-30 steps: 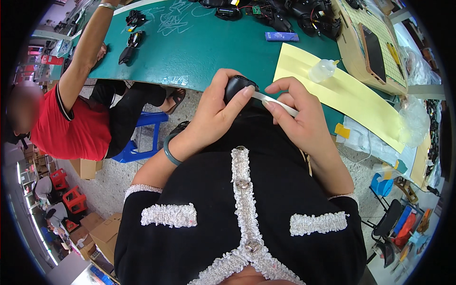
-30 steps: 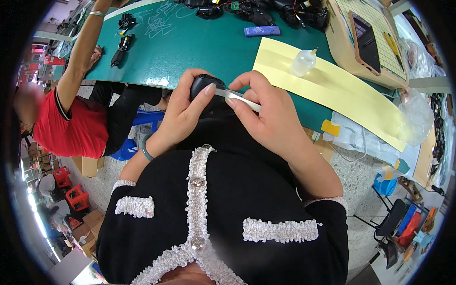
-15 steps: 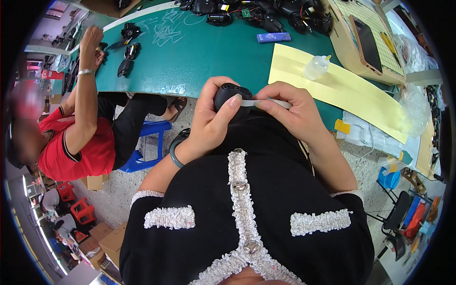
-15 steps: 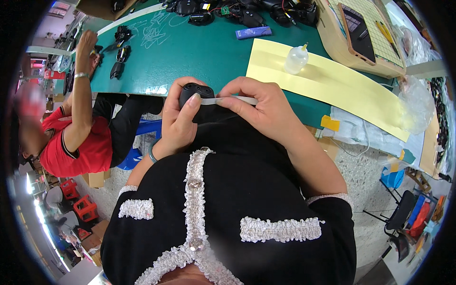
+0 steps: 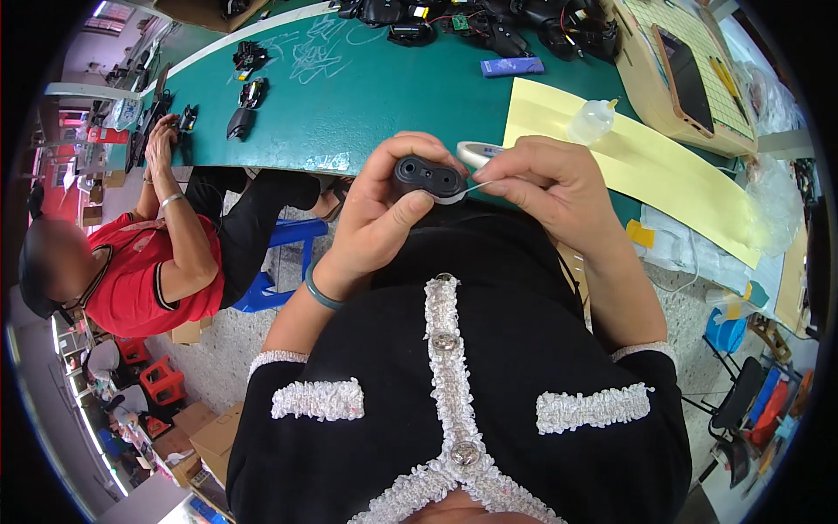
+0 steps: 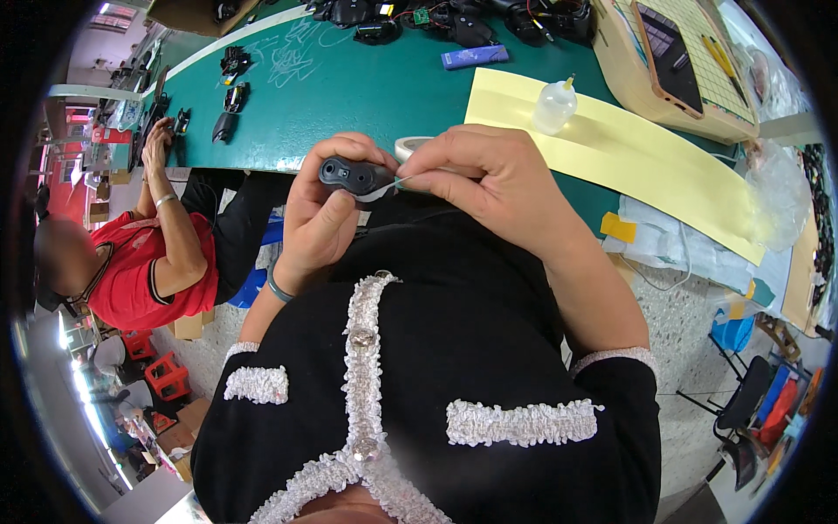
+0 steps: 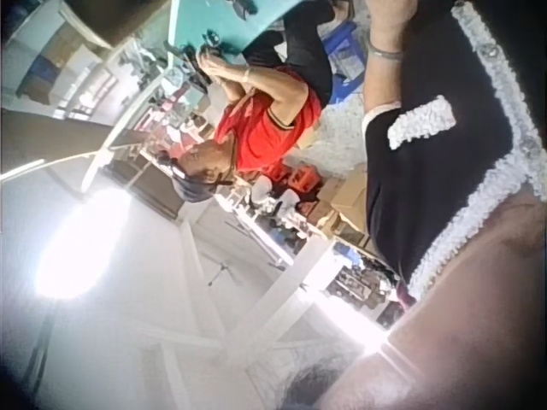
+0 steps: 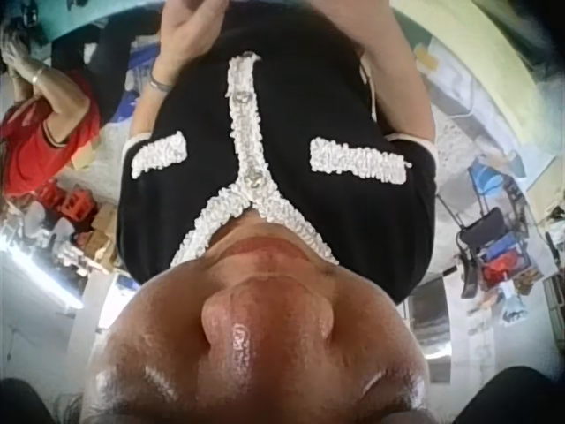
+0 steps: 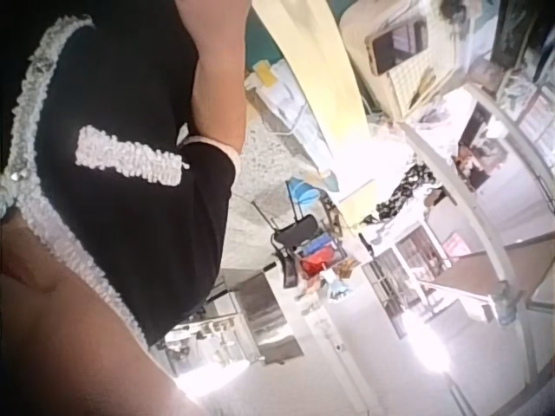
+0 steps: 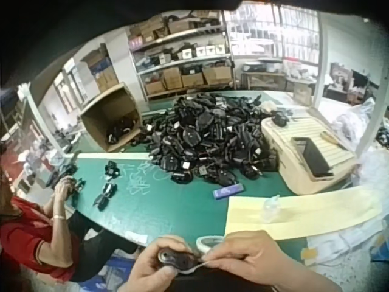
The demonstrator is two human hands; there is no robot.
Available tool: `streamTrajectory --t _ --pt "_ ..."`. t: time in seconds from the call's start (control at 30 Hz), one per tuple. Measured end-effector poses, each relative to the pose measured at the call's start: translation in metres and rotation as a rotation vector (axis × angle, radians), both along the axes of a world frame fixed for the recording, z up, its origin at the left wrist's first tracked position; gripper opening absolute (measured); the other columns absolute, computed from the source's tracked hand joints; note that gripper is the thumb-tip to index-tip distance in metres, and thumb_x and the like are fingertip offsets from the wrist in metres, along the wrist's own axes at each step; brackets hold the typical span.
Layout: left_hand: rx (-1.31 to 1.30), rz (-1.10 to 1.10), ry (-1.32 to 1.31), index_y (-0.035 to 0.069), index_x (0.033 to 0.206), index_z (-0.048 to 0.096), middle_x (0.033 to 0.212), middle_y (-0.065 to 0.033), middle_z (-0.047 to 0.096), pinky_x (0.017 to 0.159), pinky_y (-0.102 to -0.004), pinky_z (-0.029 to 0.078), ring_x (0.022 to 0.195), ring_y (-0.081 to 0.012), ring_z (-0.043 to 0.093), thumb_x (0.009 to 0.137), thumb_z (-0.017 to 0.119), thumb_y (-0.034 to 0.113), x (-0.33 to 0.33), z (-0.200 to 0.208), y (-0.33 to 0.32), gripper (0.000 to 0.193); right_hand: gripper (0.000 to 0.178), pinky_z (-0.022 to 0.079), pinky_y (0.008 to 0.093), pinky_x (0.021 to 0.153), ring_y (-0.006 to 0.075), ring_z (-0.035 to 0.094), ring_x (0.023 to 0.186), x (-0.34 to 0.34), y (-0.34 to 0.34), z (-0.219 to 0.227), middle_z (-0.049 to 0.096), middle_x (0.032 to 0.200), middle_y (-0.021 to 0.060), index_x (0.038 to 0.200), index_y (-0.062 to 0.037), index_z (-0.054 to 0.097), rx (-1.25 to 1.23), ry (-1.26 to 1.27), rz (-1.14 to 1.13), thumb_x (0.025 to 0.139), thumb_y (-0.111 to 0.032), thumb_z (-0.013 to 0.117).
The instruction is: The person assembles small black electronic devices at a workbench. They apply white tape to the exterior of a device, then open the casing to apply a liquid from a small bottle to the internal components. The person then closes the casing and repeats the taping process on another unit.
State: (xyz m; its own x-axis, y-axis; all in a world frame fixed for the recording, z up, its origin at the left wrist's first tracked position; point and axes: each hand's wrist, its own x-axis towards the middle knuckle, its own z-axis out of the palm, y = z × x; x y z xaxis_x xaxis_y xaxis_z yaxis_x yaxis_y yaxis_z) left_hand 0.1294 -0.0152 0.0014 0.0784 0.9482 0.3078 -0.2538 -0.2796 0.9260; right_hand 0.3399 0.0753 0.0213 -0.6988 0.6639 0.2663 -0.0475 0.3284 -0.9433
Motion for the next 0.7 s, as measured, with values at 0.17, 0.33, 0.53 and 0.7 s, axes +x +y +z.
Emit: streamTrajectory --t 0.17,0.33,0.53,0.7 --pt "0.093 -0.044 0.055 0.004 0.120 0.051 0.115 -0.0131 0.054 0.096 -0.0361 0.046 0.109 -0.0228 0.058 0.086 0.072 0.021 -0.006 0.002 0.001 0.044 0.011 0.041 0.0235 0.059 0.0102 0.056 0.065 -0.002 -0.002 0.000 0.066 0.078 0.0043 0.094 -0.0035 0.074 0.061 0.065 0.030 0.083 -0.004 0.073" --pt "-0.024 -0.018 -0.068 0.006 0.120 0.048 0.117 -0.0145 0.055 0.092 -0.0369 0.050 0.108 -0.0239 0.059 0.085 0.075 0.024 -0.008 0.001 0.001 0.048 0.012 0.042 0.0260 0.058 0.0130 0.056 0.065 -0.010 0.005 0.002 0.066 0.075 0.0044 0.095 -0.0043 0.075 0.242 0.032 0.014 0.083 -0.004 0.071" --pt "-0.201 0.157 -0.227 0.008 0.125 0.044 0.122 -0.0150 0.053 0.085 -0.0413 0.055 0.113 -0.0312 0.059 0.098 0.058 0.020 -0.004 0.009 0.002 0.033 0.012 0.042 0.0246 0.058 0.0126 0.058 0.065 -0.016 -0.003 -0.003 0.066 0.074 0.0067 0.096 -0.0036 0.074 0.188 0.077 -0.148 0.084 -0.005 0.071" --pt "-0.092 0.304 -0.188 0.005 0.124 0.043 0.119 -0.0144 0.053 0.087 -0.0411 0.053 0.113 -0.0315 0.058 0.100 0.054 0.013 0.005 -0.002 0.001 0.028 0.010 0.051 0.0280 0.063 0.0208 0.067 0.070 -0.014 -0.016 0.000 0.071 0.082 0.0100 0.091 -0.0043 0.075 0.155 0.007 -0.240 0.084 -0.011 0.072"
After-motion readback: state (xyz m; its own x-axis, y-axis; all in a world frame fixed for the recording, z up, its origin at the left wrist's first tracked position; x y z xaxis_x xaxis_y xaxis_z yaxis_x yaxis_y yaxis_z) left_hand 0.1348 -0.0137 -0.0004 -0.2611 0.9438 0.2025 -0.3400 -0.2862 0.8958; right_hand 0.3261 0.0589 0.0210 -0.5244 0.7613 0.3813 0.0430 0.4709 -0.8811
